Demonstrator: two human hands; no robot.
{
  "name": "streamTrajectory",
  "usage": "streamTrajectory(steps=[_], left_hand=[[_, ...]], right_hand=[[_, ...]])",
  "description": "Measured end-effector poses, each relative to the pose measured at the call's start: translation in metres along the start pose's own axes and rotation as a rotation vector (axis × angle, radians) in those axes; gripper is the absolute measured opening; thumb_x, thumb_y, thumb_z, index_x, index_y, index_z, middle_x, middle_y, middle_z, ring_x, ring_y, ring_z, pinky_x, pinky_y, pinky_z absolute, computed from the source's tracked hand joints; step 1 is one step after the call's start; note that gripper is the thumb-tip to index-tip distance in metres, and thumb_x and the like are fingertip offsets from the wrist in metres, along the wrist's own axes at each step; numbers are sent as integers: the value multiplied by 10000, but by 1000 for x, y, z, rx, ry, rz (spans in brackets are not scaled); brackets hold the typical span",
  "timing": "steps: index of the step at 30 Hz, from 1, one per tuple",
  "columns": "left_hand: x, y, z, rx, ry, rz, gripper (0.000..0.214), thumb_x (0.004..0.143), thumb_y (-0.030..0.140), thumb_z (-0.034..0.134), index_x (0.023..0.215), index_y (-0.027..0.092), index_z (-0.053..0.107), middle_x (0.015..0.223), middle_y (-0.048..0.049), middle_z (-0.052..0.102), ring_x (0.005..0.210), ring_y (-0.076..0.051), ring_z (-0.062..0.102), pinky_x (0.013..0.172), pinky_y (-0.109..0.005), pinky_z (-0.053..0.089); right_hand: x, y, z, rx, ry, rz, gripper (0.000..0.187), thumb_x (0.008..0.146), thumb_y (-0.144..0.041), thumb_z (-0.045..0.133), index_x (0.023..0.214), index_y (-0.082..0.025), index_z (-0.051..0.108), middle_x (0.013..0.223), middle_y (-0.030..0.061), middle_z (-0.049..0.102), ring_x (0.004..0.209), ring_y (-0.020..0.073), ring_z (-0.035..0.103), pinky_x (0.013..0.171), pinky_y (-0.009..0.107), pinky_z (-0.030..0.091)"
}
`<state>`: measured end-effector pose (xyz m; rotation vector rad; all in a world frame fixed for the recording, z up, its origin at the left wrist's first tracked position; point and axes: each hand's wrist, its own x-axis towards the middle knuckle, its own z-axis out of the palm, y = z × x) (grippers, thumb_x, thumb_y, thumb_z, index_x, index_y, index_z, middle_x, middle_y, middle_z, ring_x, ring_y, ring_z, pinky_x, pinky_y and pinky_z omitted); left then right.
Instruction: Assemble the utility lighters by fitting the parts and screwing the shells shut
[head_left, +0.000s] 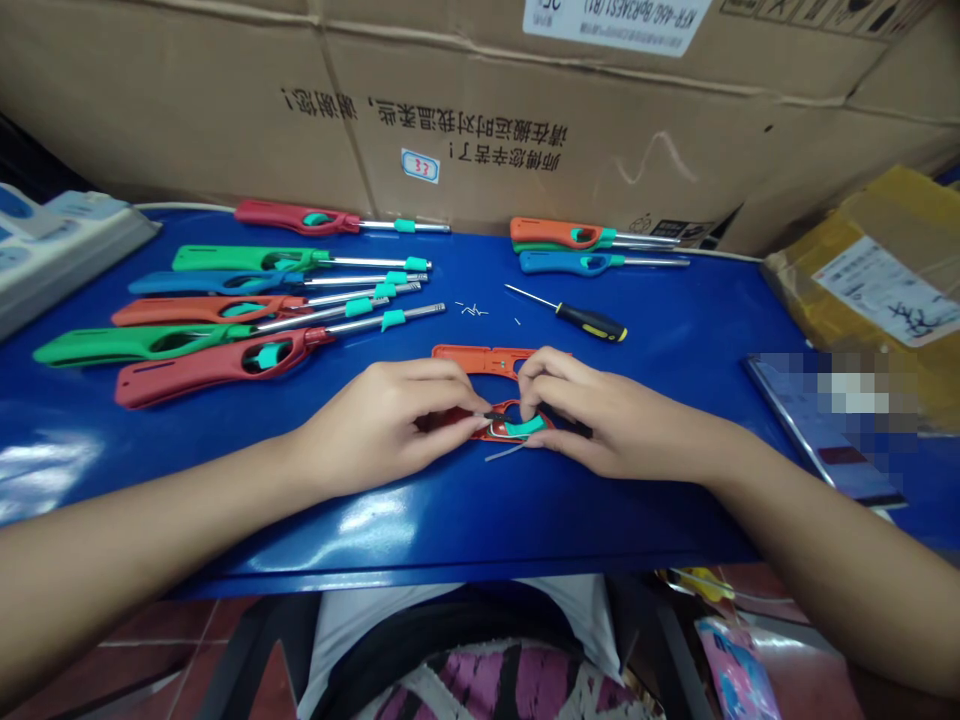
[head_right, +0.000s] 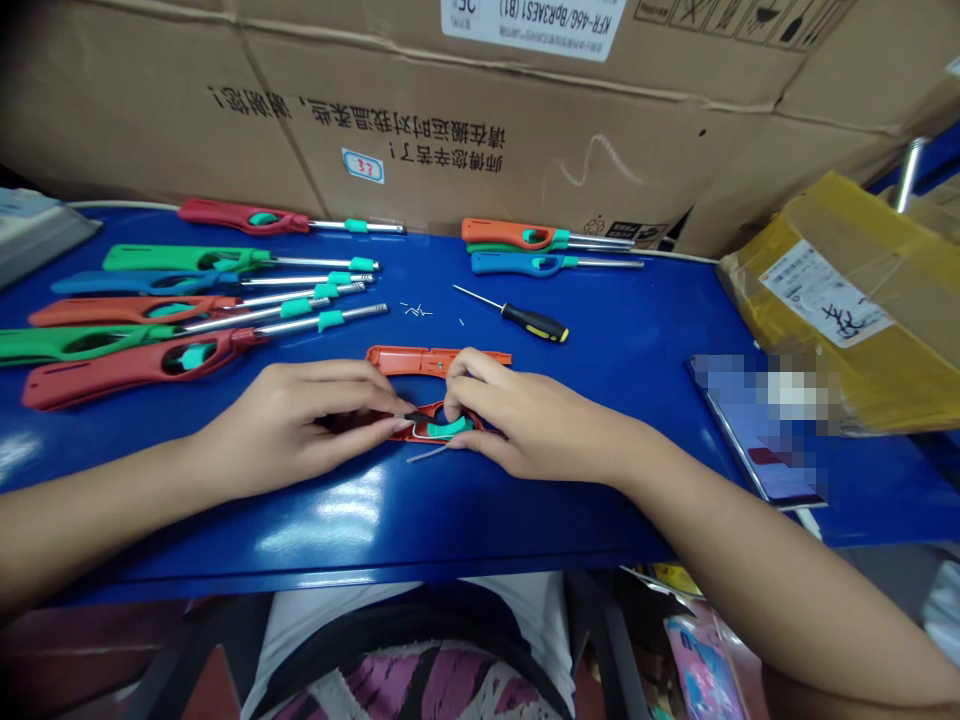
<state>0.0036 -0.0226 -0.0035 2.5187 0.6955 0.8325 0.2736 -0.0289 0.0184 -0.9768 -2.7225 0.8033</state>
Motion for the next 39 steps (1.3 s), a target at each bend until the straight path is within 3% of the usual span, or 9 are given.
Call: streamTrajectory(steps=[4, 7, 12, 15, 18, 23, 28, 33, 39], left_hand=[[-1, 2, -1, -7, 1, -4, 99, 960, 188, 672, 987, 149, 759, 928, -43, 751, 779, -110, 705, 719, -198, 549], [-2, 2, -1, -8, 12, 0, 106, 957, 188, 672, 975, 141, 766, 920, -47, 750, 770, -109, 706, 712, -192, 548], [-2, 2, -1, -17, 1, 9, 108, 954, 169, 669, 981, 125, 763, 922, -54, 747, 784, -110, 708, 732, -189, 551], [-2, 2, -1, -28, -8, -3, 103, 953, 167, 669, 980, 125, 759, 925, -52, 745, 794, -112, 708, 740, -192, 555], [-3, 2, 0, -39, -12, -14, 106, 956, 170, 666, 989, 131, 759, 925, -46, 741, 794, -111, 705, 739, -196, 556], [-2, 2, -1, -31, -25, -29, 109, 957, 177, 669, 990, 134, 763, 934, -44, 738, 800, -116, 704, 750, -209, 558], [-2, 2, -1, -29, -25, -23, 108, 957, 175, 665, 985, 135, 760, 919, -42, 738, 785, -114, 703, 736, -206, 556], [-2, 3, -1, -29, -22, -24, 107, 958, 180, 667, 992, 137, 759, 923, -39, 738, 793, -115, 702, 740, -214, 559], [-2, 3, 0, -30, -21, -34, 112, 964, 185, 660, 992, 143, 760, 922, -35, 737, 787, -113, 698, 738, -214, 558]], right_hand=[[1, 4, 1, 68, 53, -22, 94, 991, -277, 634, 1037, -200, 604, 1151, 66, 595, 1016, 186, 601, 877, 324, 483], [2, 7, 1, 150, 118, -22, 104, 956, -279, 696, 983, -189, 650, 1000, 32, 608, 824, 134, 570, 718, 270, 463], [5, 6, 0, 449, 244, 141, 200, 898, -357, 756, 901, -175, 673, 869, 16, 623, 634, 91, 555, 553, 241, 463], [6, 3, -2, 718, 254, 265, 252, 894, -384, 761, 973, -171, 651, 737, 0, 647, 608, 115, 626, 566, 251, 540], [5, 0, -4, 879, 251, 238, 237, 896, -329, 764, 1013, -158, 650, 801, 25, 689, 692, 137, 689, 648, 276, 611], [6, -3, -4, 866, 311, 178, 295, 778, -239, 868, 984, -171, 668, 1005, 28, 653, 743, 98, 637, 591, 207, 576], [6, -2, -3, 780, 265, 140, 164, 966, -208, 643, 1122, -167, 671, 1049, 53, 689, 820, 117, 678, 727, 258, 604], [4, -3, -4, 831, 257, 174, 229, 984, -253, 635, 1202, -194, 602, 1144, 92, 729, 1027, 188, 719, 850, 322, 599], [5, -2, -3, 730, 315, 170, 186, 880, -272, 769, 1032, -198, 693, 1063, 55, 662, 886, 152, 659, 802, 308, 571]])
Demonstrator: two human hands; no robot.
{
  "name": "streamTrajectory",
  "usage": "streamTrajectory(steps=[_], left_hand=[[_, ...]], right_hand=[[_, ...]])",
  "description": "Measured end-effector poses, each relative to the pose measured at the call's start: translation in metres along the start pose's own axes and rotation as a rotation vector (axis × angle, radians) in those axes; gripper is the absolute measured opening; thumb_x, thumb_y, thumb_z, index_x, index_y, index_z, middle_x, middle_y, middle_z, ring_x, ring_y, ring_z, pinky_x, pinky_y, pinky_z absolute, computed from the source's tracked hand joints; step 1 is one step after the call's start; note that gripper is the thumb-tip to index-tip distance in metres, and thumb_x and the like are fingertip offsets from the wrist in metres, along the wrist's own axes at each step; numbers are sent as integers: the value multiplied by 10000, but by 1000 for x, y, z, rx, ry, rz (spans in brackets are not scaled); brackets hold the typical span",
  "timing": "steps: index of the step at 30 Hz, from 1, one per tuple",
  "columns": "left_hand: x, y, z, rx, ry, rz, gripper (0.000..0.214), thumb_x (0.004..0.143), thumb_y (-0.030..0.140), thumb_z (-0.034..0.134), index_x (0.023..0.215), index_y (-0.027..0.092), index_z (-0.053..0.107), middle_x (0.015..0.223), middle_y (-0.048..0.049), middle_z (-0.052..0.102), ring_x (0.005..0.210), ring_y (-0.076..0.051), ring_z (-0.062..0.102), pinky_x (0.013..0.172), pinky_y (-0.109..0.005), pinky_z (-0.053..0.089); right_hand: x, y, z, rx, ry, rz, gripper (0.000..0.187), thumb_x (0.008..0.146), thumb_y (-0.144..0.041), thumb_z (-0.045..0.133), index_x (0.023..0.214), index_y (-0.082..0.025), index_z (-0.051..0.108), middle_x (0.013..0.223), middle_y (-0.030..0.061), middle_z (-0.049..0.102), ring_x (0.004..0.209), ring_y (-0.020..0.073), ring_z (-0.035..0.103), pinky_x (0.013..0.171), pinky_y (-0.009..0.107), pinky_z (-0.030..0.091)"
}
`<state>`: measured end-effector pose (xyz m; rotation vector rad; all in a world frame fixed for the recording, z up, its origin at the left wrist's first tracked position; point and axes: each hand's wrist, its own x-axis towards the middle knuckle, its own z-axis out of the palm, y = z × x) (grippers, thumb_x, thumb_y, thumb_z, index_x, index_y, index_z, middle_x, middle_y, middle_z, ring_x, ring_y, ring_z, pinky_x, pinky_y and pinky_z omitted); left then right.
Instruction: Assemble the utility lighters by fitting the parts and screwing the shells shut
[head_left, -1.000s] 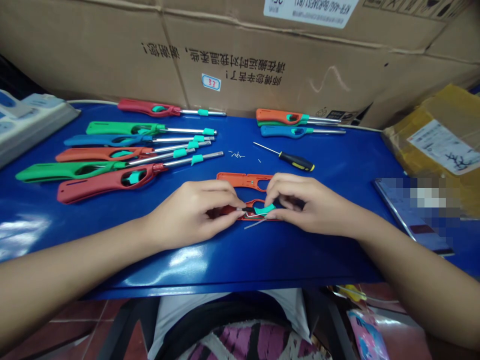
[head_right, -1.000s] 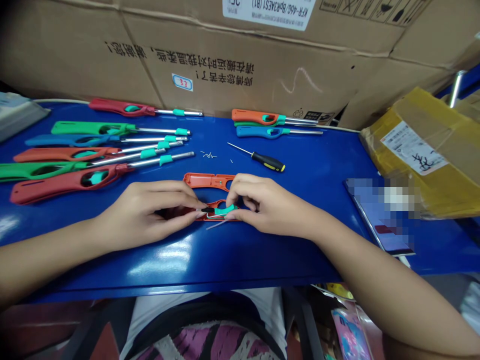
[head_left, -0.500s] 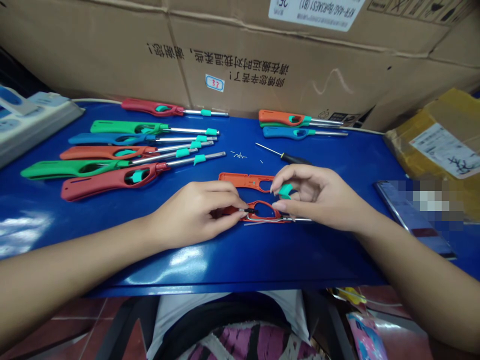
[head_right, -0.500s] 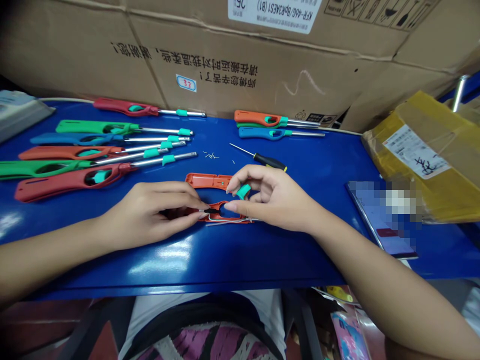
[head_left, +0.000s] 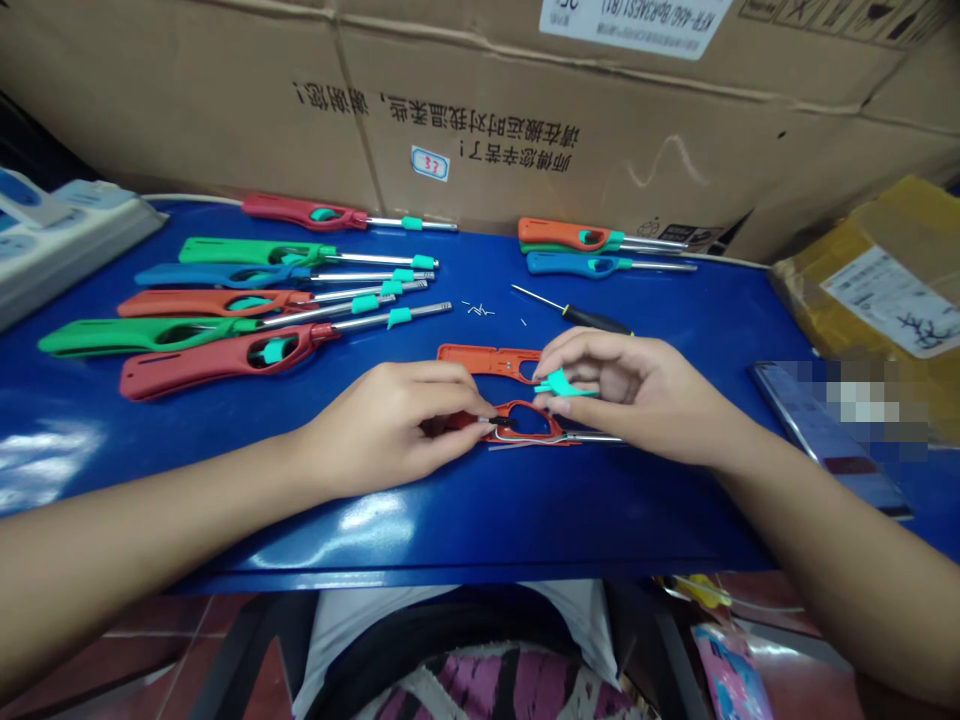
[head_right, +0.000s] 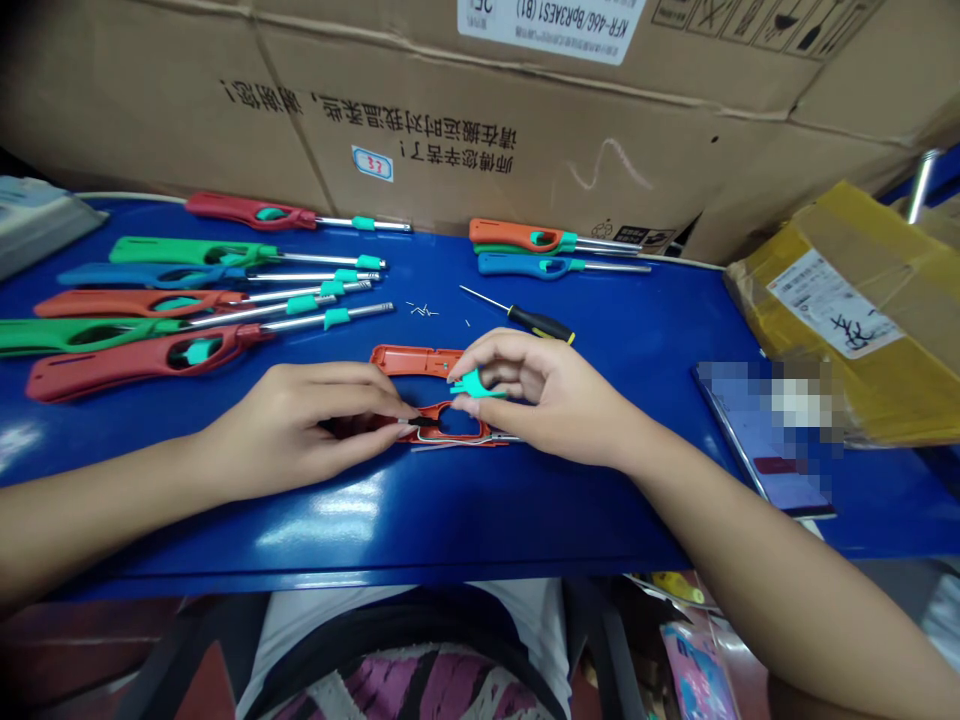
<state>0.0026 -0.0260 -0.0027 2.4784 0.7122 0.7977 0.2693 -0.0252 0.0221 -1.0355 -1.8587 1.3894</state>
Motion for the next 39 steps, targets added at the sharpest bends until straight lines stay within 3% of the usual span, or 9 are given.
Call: streamTrajectory(steps=[4, 8, 15, 23, 29, 34, 39], left_hand=[[-1, 0, 1, 8, 20, -2, 107, 961, 195, 669, 977, 145, 762, 915, -34, 742, 771, -108, 699, 723, -201, 551], [-1, 0, 2, 6, 20, 2, 102, 958, 178, 669, 988, 145, 761, 914, -34, 745, 772, -106, 703, 723, -195, 551], [-2, -1, 0, 17, 19, 14, 100, 958, 187, 675, 990, 142, 758, 924, -41, 752, 790, -114, 713, 733, -197, 555], [1, -1, 1, -8, 45, 35, 103, 953, 178, 691, 1008, 135, 768, 938, -47, 768, 811, -112, 724, 767, -193, 559], [2, 1, 0, -29, 53, 43, 86, 945, 175, 706, 989, 140, 771, 927, -43, 777, 806, -104, 729, 753, -177, 553], [2, 0, 2, -20, 54, 39, 89, 949, 191, 700, 988, 152, 771, 931, -46, 780, 794, -114, 732, 725, -188, 564], [2, -1, 2, -36, 55, 16, 89, 941, 199, 707, 977, 155, 776, 911, -46, 781, 767, -117, 730, 691, -189, 566]], right_hand=[[2, 3, -1, -141, 14, -57, 189, 834, -234, 798, 1017, -217, 758, 955, 9, 592, 713, 95, 522, 668, 262, 509], [2, 5, 0, -106, -82, 25, 215, 821, -242, 798, 1030, -197, 775, 917, 15, 619, 757, 113, 581, 708, 274, 542], [-2, 3, 0, -10, -175, 71, 359, 816, -317, 821, 1159, -220, 782, 1099, 71, 665, 907, 157, 673, 864, 334, 612], [1, 3, 5, 42, -89, 61, 146, 888, -301, 751, 1002, -229, 806, 1015, 52, 666, 826, 146, 695, 747, 293, 620], [1, 5, 4, 51, -80, 7, 120, 879, -274, 758, 985, -227, 789, 1023, 50, 665, 834, 147, 700, 737, 285, 612], [3, 7, 9, -48, -22, -30, 147, 879, -353, 769, 905, -209, 786, 959, 56, 697, 815, 154, 675, 706, 281, 587], [4, 10, 12, -87, 5, -105, 115, 874, -305, 775, 847, -196, 747, 941, 54, 686, 837, 158, 672, 767, 299, 589]])
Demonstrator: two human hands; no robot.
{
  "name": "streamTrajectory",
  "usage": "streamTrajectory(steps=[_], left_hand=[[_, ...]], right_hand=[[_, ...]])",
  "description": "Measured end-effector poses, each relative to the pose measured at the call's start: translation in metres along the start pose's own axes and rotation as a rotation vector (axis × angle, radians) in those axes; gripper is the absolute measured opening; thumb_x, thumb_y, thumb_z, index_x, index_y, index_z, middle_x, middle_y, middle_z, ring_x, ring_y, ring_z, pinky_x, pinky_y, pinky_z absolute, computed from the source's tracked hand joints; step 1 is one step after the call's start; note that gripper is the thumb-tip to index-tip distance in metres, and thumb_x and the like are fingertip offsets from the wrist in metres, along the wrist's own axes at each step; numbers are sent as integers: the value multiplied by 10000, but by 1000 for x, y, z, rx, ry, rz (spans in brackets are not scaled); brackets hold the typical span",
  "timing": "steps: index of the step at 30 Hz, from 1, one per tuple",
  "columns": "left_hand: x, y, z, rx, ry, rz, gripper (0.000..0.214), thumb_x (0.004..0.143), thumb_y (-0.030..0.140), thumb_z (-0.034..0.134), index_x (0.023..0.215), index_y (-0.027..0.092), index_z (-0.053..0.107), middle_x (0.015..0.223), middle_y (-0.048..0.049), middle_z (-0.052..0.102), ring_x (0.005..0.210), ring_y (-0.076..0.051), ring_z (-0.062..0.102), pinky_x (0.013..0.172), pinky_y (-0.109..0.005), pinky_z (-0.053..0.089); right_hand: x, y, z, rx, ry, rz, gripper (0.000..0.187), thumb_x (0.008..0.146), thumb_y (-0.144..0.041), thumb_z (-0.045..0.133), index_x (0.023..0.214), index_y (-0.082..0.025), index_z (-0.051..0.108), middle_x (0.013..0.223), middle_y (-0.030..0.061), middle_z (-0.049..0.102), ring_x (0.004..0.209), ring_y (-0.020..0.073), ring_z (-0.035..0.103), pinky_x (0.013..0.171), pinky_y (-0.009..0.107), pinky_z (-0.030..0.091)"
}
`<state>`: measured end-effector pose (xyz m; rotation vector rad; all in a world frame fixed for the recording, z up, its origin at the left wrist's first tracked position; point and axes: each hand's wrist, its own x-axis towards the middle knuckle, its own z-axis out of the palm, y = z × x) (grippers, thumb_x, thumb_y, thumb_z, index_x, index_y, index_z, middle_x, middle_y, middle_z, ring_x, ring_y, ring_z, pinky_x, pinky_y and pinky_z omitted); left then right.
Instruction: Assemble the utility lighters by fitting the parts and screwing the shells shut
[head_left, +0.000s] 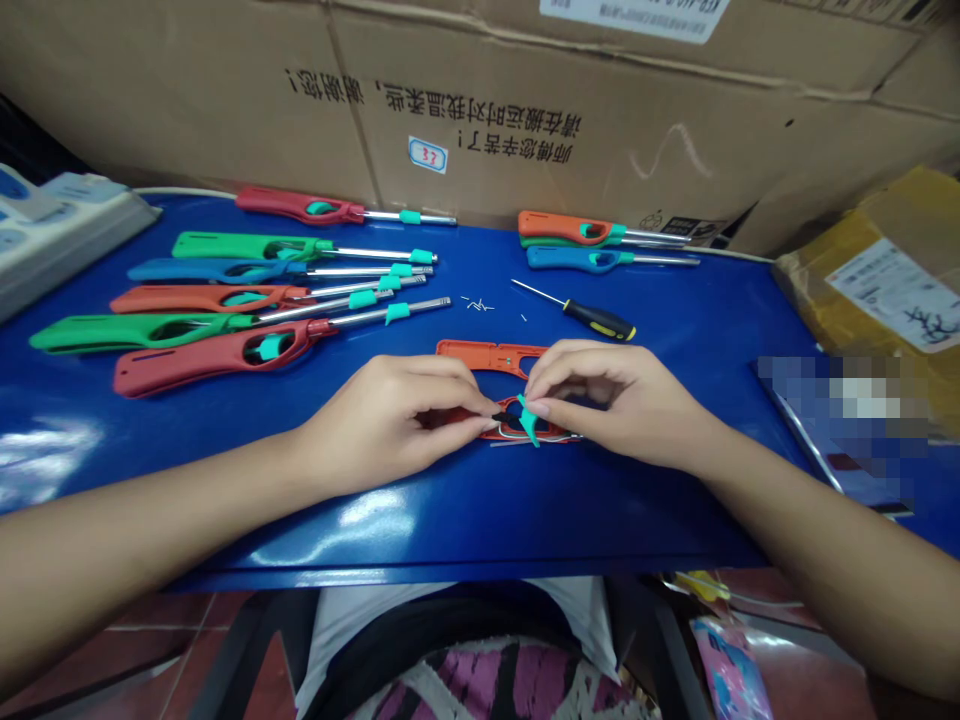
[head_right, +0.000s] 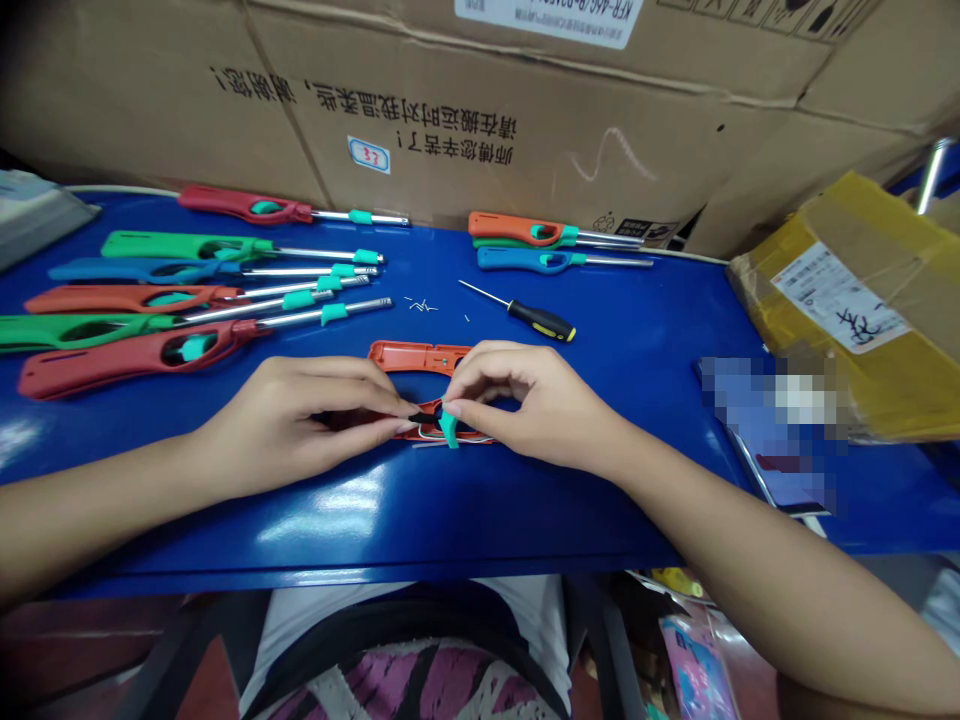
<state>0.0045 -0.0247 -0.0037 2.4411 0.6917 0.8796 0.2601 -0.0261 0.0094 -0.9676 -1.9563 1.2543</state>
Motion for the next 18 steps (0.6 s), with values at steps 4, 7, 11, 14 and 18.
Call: streamTrajectory(steps=[4, 7, 11, 14, 18], left_hand=[[0, 1, -1, -22, 17, -12, 85, 925, 175, 719, 978, 157, 783, 902, -41, 778, 758, -107, 724, 677, -175, 552], [0, 1, -1, -41, 22, -18, 84, 918, 177, 728, 972, 150, 786, 908, -47, 780, 760, -109, 726, 680, -175, 553], [0, 2, -1, -41, 16, -24, 77, 921, 184, 723, 960, 157, 784, 909, -45, 784, 765, -117, 730, 702, -188, 565], [0, 2, -1, -39, 20, -26, 71, 921, 185, 723, 949, 162, 784, 900, -42, 782, 755, -115, 726, 684, -185, 557], [0, 2, -1, -40, 18, -36, 81, 928, 208, 721, 957, 172, 787, 906, -43, 783, 745, -118, 723, 661, -188, 557]], right_hand=[[-2, -2, -6, 111, -50, 106, 189, 851, -295, 799, 968, -173, 715, 950, 60, 705, 835, 164, 709, 786, 315, 619], [-4, -6, -12, 139, -64, 139, 196, 840, -287, 814, 978, -168, 741, 1066, 85, 714, 914, 175, 724, 829, 315, 632], [-4, -10, -16, 150, -53, 148, 115, 843, -274, 813, 911, -192, 771, 1230, 94, 691, 1018, 188, 712, 853, 301, 629], [-3, -10, -16, 192, -40, 171, 146, 854, -285, 810, 946, -187, 753, 1145, 88, 733, 960, 177, 720, 835, 303, 623], [-2, -11, -16, 225, 23, 229, 233, 871, -362, 800, 989, -173, 733, 836, 44, 769, 762, 160, 733, 744, 305, 614]])
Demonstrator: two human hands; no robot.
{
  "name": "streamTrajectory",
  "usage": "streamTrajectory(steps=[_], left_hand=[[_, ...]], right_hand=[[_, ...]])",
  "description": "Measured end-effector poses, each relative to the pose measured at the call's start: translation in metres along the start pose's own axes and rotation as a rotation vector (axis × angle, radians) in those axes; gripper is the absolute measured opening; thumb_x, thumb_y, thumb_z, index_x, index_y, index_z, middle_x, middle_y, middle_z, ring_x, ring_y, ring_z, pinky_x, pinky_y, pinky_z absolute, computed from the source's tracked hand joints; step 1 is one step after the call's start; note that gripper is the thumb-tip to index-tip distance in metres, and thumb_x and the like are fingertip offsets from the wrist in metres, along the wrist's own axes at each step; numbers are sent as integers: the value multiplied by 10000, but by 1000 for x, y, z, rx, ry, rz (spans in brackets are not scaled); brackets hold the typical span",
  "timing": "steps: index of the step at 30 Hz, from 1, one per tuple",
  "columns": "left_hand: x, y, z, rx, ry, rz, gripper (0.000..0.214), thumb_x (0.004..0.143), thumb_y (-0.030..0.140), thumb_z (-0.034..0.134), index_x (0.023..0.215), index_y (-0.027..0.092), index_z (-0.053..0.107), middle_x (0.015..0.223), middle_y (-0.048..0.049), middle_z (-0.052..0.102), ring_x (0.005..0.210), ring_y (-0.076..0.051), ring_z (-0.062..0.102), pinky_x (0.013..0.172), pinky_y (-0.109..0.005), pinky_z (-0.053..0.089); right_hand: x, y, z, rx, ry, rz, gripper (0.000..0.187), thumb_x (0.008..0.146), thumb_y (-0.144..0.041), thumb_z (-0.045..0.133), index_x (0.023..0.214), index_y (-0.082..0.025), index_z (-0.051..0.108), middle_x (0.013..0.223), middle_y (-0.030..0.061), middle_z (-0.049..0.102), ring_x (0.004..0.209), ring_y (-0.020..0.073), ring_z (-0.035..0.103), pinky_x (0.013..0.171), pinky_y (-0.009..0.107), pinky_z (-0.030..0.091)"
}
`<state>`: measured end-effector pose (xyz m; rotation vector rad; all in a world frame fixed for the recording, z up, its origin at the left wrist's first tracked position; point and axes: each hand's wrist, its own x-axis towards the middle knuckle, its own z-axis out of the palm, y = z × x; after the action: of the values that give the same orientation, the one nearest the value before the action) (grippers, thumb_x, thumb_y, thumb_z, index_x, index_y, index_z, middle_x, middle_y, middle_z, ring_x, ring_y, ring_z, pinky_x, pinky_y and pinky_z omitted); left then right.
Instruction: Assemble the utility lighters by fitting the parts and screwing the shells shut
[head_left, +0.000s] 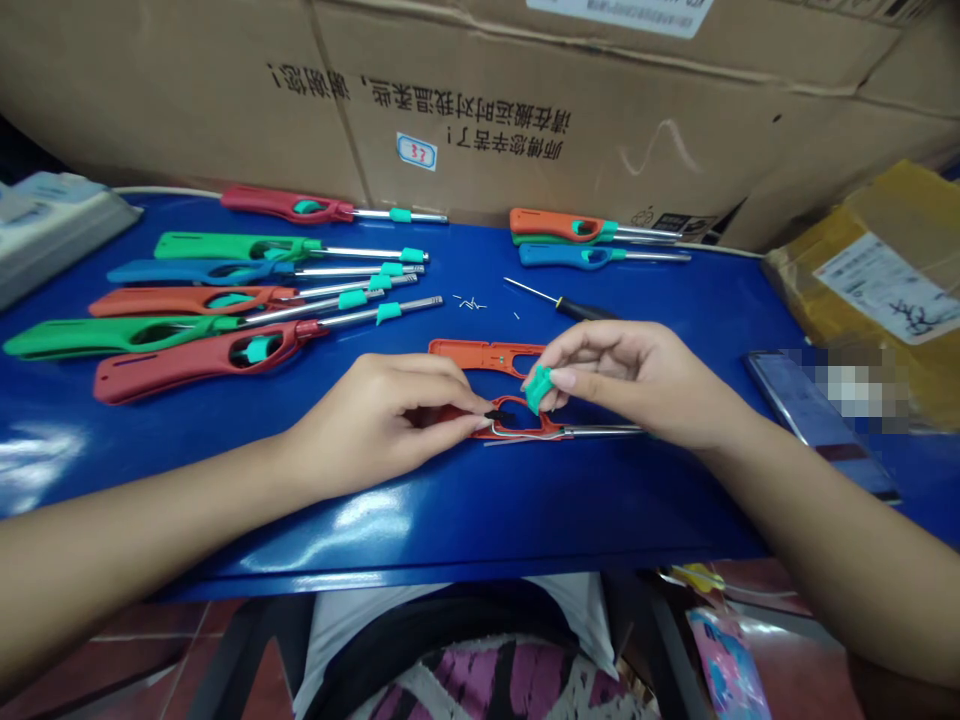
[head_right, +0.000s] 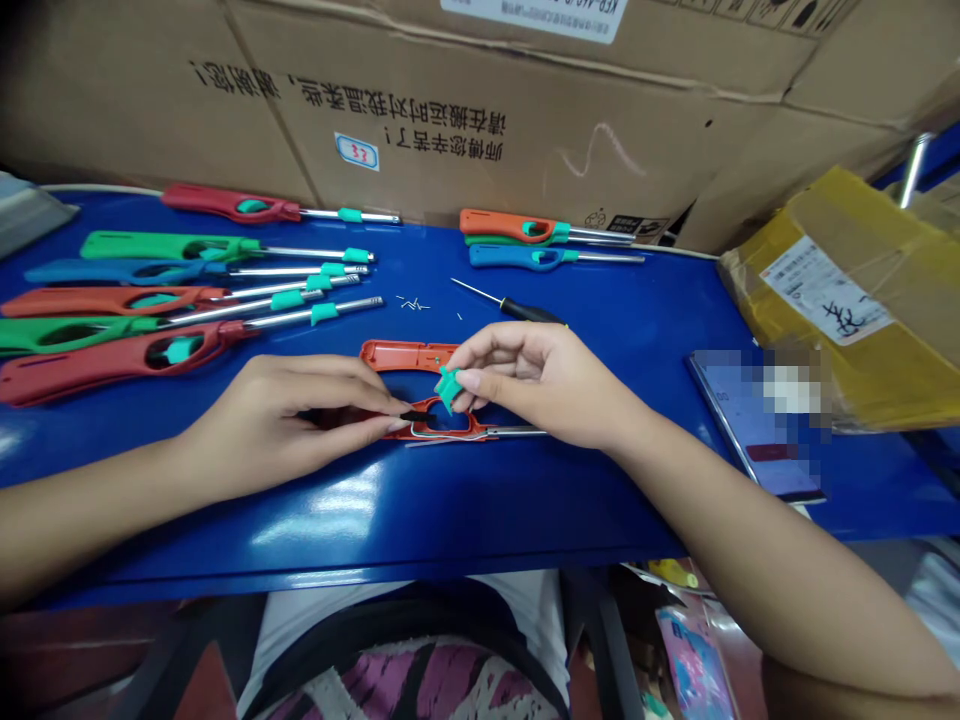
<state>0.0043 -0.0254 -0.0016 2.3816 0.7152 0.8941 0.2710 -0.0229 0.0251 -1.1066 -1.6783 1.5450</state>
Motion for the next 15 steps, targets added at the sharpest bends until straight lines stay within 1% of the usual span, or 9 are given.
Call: streamTrajectory(steps=[2, 5, 7, 10, 12, 15], left_hand=[[0, 0, 0, -2, -7, -14, 88, 928, 219, 723, 967, 174, 789, 915, -47, 783, 743, -120, 723, 658, -188, 562], [0, 0, 0, 0, -9, -22, 88, 926, 216, 726, 965, 170, 790, 913, -48, 782, 732, -118, 722, 653, -186, 563], [0, 0, 0, 0, -3, -13, 83, 924, 211, 730, 962, 170, 791, 903, -44, 782, 735, -116, 720, 658, -187, 561], [0, -1, 1, -11, 3, -1, 81, 919, 202, 737, 964, 170, 796, 888, -37, 781, 737, -110, 715, 660, -185, 552], [1, -2, 1, -19, 0, -8, 88, 917, 196, 739, 974, 168, 801, 890, -38, 782, 732, -106, 712, 657, -181, 549], [0, -2, 0, -34, 2, -24, 94, 916, 194, 741, 981, 173, 806, 901, -41, 787, 744, -111, 717, 679, -183, 561]], right_hand=[[0, -2, 0, -8, 63, -31, 223, 862, -367, 806, 966, -179, 745, 759, 19, 753, 711, 150, 720, 730, 302, 607], [-1, -4, -1, -83, 109, -68, 184, 860, -354, 803, 948, -194, 779, 799, 18, 760, 718, 146, 706, 721, 296, 596], [-1, -5, -1, -153, 70, -71, 174, 860, -357, 795, 938, -202, 795, 885, 36, 775, 778, 161, 709, 727, 297, 589], [0, -2, 0, -235, -34, -41, 190, 859, -372, 781, 942, -202, 804, 976, 57, 781, 841, 179, 709, 728, 297, 574], [0, 2, 2, -252, -73, 5, 212, 866, -376, 765, 969, -194, 797, 953, 59, 779, 805, 173, 703, 696, 296, 563], [1, 7, 5, -228, -82, 41, 224, 870, -362, 753, 994, -178, 778, 879, 53, 770, 748, 161, 691, 664, 292, 554]])
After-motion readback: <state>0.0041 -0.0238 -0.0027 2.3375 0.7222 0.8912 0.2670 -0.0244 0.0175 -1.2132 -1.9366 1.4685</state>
